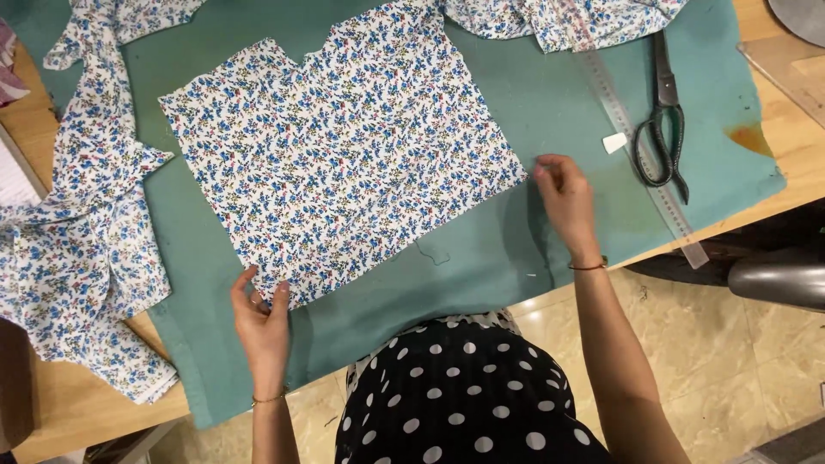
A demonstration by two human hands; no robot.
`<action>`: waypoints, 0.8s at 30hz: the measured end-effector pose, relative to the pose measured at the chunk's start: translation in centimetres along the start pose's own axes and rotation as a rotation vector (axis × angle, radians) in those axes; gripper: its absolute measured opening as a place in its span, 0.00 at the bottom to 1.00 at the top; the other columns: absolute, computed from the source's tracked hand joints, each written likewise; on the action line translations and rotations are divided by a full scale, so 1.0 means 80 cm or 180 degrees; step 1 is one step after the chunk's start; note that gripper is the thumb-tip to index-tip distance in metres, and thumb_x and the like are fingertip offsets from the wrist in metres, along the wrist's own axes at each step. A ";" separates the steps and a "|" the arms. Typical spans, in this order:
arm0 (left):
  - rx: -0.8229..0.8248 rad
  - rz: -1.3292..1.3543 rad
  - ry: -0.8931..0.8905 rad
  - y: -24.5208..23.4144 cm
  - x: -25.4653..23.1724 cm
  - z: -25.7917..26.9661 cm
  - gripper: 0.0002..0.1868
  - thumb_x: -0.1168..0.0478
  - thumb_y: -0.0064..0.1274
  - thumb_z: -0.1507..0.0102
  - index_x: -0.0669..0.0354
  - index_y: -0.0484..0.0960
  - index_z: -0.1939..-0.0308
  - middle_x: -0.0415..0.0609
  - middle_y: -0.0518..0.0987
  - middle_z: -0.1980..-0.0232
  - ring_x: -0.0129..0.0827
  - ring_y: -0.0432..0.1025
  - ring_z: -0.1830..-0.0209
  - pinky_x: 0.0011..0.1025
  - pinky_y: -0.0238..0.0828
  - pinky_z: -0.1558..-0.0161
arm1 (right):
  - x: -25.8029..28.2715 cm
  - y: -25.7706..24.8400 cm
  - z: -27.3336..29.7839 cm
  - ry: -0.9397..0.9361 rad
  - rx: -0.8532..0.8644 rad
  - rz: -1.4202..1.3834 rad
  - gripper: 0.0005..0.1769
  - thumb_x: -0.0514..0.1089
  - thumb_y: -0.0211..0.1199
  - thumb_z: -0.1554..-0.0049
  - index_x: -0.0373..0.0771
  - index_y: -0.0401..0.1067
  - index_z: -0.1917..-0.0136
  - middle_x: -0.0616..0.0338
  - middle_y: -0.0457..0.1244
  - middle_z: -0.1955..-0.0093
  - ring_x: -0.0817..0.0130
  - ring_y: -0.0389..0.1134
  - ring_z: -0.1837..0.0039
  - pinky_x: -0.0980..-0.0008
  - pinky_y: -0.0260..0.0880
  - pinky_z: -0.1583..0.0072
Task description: Laying out floral fabric pieces and cutting them with scissors on a workbench.
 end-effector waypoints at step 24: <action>0.0327 0.0668 -0.0222 0.004 0.072 0.032 0.14 0.68 0.57 0.34 0.62 0.78 0.45 0.30 0.62 0.71 0.13 0.53 0.72 0.17 0.49 0.70 | -0.059 -0.005 0.016 0.0209 0.0354 -0.0839 0.11 0.32 0.66 0.38 0.36 0.67 0.45 0.65 0.66 0.56 0.81 0.66 0.54 0.79 0.66 0.50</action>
Point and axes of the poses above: each hand's wrist, its own z-axis away from the middle knuckle, its own y-axis out of the palm, x = y × z, the point moved 7 cm from there along -z, towards the middle knuckle
